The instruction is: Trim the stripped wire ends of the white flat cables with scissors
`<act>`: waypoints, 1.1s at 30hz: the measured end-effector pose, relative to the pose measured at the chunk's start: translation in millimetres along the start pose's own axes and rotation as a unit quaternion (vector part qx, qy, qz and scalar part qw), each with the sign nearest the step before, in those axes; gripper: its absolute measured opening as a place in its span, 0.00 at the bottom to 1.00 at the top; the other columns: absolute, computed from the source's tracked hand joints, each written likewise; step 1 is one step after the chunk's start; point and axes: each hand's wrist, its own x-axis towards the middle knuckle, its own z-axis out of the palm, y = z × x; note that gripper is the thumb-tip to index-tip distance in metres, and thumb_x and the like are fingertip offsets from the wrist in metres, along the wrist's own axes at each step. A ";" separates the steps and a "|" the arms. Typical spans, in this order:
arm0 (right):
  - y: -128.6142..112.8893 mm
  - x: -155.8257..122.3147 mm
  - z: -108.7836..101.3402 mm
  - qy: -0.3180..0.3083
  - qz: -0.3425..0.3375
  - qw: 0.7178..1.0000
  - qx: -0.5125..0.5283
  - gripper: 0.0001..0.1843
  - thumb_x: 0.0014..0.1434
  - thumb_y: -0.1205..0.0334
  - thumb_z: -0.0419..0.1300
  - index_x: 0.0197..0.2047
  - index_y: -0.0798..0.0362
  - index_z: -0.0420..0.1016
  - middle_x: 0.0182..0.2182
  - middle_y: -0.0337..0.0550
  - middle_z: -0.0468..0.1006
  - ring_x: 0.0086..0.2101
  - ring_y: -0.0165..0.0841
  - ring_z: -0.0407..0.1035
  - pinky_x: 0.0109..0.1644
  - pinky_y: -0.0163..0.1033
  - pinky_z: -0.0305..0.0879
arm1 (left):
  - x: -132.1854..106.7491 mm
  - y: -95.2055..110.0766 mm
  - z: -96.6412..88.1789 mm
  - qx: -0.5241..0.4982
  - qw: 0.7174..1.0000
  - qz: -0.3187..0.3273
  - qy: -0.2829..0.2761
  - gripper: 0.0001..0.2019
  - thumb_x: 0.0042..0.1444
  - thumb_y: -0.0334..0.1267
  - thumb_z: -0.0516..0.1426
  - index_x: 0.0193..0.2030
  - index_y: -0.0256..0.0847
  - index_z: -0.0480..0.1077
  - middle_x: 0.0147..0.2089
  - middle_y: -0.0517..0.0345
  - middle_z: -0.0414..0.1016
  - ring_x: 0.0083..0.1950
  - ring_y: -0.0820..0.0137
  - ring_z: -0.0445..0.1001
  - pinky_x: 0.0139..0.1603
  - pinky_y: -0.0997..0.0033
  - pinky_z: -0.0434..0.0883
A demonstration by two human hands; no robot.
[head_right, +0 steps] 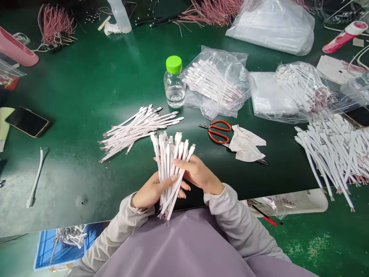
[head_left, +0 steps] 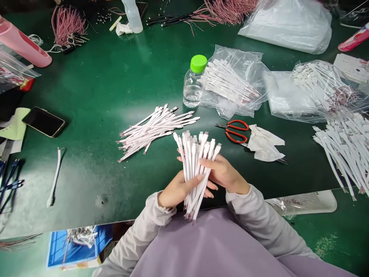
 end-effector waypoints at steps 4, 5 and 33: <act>9.1 -1.4 -7.6 -0.047 -0.001 0.997 0.066 0.22 0.54 0.64 0.58 0.54 0.55 0.67 0.28 0.42 0.77 0.17 0.29 0.64 0.16 0.36 0.61 | -11.2 -10.0 -3.3 -0.030 0.997 0.034 0.058 0.20 0.57 0.47 0.59 0.50 0.31 0.71 0.42 0.43 0.80 0.43 0.59 0.79 0.48 0.59 0.75; 10.3 -1.3 -9.2 -0.056 -0.002 0.995 0.077 0.25 0.52 0.65 0.58 0.55 0.55 0.66 0.31 0.43 0.78 0.18 0.29 0.64 0.17 0.35 0.61 | -13.7 -13.1 -4.2 -0.043 0.997 0.030 0.053 0.20 0.58 0.47 0.58 0.51 0.32 0.72 0.43 0.43 0.80 0.45 0.58 0.79 0.50 0.58 0.75; 14.4 -9.6 -1.7 -0.038 0.026 0.998 0.045 0.15 0.54 0.51 0.64 0.36 0.54 0.73 0.21 0.36 0.73 0.25 0.29 0.70 0.34 0.37 0.69 | -5.0 -33.6 5.9 0.047 0.988 -0.097 -0.115 0.24 0.52 0.58 0.58 0.37 0.33 0.71 0.25 0.57 0.71 0.24 0.75 0.71 0.29 0.75 0.71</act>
